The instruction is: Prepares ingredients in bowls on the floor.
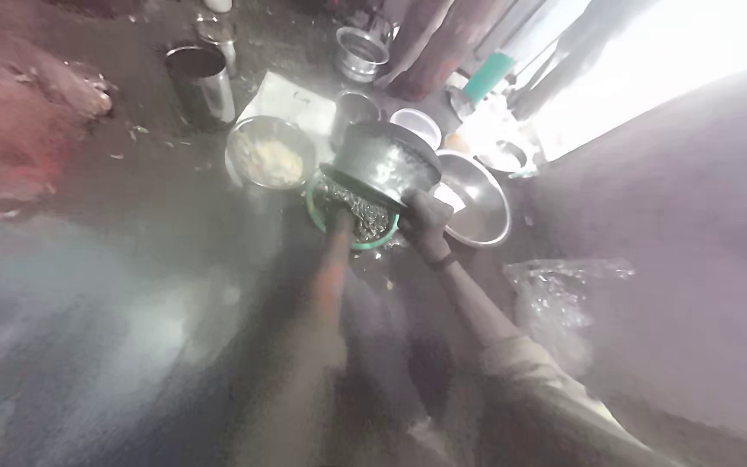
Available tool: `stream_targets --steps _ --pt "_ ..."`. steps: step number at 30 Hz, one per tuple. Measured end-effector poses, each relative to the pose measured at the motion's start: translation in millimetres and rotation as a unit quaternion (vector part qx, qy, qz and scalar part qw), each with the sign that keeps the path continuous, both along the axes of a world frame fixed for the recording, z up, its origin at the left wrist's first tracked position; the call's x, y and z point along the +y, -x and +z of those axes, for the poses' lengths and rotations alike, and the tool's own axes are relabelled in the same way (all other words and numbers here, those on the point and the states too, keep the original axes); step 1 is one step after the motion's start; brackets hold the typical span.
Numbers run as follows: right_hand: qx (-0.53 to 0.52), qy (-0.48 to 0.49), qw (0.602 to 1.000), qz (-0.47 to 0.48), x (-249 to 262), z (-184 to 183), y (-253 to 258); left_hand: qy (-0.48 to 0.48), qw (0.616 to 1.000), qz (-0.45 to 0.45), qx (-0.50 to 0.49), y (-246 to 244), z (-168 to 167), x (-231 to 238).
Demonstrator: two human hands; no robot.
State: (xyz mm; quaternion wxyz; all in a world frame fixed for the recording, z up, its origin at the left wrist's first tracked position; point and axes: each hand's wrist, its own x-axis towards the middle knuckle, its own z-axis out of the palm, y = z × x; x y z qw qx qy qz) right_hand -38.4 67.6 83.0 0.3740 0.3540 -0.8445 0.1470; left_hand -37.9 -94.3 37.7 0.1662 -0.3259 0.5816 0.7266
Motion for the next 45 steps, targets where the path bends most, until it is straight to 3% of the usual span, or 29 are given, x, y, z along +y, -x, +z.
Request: stream_targets --steps 2,4,6,11,16,18,26,41,45 --pt "-0.086 0.071 0.991 -0.079 2 -2 -6 -0.002 0.996 0.054 0.074 12 -48 17" --pt "-0.165 0.123 0.966 -0.155 4 -2 -11 0.042 0.992 0.043 0.111 16 -58 18" --pt "-0.177 0.156 0.955 -0.18 5 -2 -11 0.143 0.979 -0.015 0.143 13 -55 13" --pt "-0.047 0.177 0.972 -0.146 -2 18 -3 0.109 0.984 0.007 0.141 19 -58 16" --pt "0.002 0.148 0.982 -0.12 1 18 -4 0.003 0.987 0.044 0.156 21 -63 16" --pt "0.015 0.142 0.985 -0.092 2 17 -6 0.004 0.984 0.041 0.172 19 -61 16" --pt "0.035 0.116 0.992 -0.041 1 15 -7 0.041 0.98 0.028 0.192 21 -64 15" --pt "0.037 0.093 0.992 -0.078 -9 12 -7 -0.003 0.986 0.041 0.16 22 -58 13" --pt "-0.024 0.064 0.993 -0.094 -8 12 -22 0.003 0.987 0.042 0.155 23 -59 12"
